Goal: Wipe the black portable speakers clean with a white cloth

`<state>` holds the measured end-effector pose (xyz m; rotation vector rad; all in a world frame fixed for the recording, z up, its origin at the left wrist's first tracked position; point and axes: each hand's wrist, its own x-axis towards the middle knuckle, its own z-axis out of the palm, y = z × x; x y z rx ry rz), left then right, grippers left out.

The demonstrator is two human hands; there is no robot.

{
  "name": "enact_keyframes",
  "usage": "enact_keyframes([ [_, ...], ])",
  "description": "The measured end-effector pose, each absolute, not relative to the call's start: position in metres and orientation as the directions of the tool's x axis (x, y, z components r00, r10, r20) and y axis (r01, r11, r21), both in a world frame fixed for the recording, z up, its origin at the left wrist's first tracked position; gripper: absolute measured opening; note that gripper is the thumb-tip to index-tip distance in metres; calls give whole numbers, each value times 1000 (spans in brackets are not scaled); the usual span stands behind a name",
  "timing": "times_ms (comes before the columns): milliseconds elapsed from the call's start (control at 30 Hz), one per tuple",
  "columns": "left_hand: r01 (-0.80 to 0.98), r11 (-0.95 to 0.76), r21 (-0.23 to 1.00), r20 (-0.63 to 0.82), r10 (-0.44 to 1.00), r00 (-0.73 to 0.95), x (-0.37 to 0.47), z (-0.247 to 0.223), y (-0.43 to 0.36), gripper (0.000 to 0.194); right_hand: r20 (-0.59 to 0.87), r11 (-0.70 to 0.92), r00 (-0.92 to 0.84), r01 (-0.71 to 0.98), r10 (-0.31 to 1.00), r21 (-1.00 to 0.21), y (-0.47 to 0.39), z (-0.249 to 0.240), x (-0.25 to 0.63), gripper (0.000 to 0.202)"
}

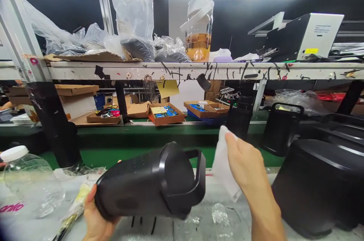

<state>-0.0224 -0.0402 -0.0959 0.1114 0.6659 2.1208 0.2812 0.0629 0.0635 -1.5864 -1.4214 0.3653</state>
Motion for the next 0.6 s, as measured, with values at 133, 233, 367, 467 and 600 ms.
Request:
enact_keyframes([
  [133, -634, -505, 586, -103, 729, -676, -21, -89, -42, 67, 162, 158, -20, 363, 987, -918, 78, 45, 255, 38],
  [233, -455, -529, 716, 47, 687, -725, -18, -89, -46, 85, 7, 34, -187, 142, 982, -989, 97, 26, 237, 35],
  [367, -180, -589, 788, 298, 620, -726, -10, -90, -51, 111, -35, -23, -201, 60, 979, -998, 114, 7, 217, 34],
  [467, -117, -643, 757, 380, 579, -721, -5, -87, -55, 120, -22, -17, -155, 34, 988, -999, 112, 8, 211, 35],
  [600, -58, -515, 855, 328, 624, -709, -10, -77, -68, 89, 108, 109, -30, 37, 994, -993, 90, 31, 231, 40],
])
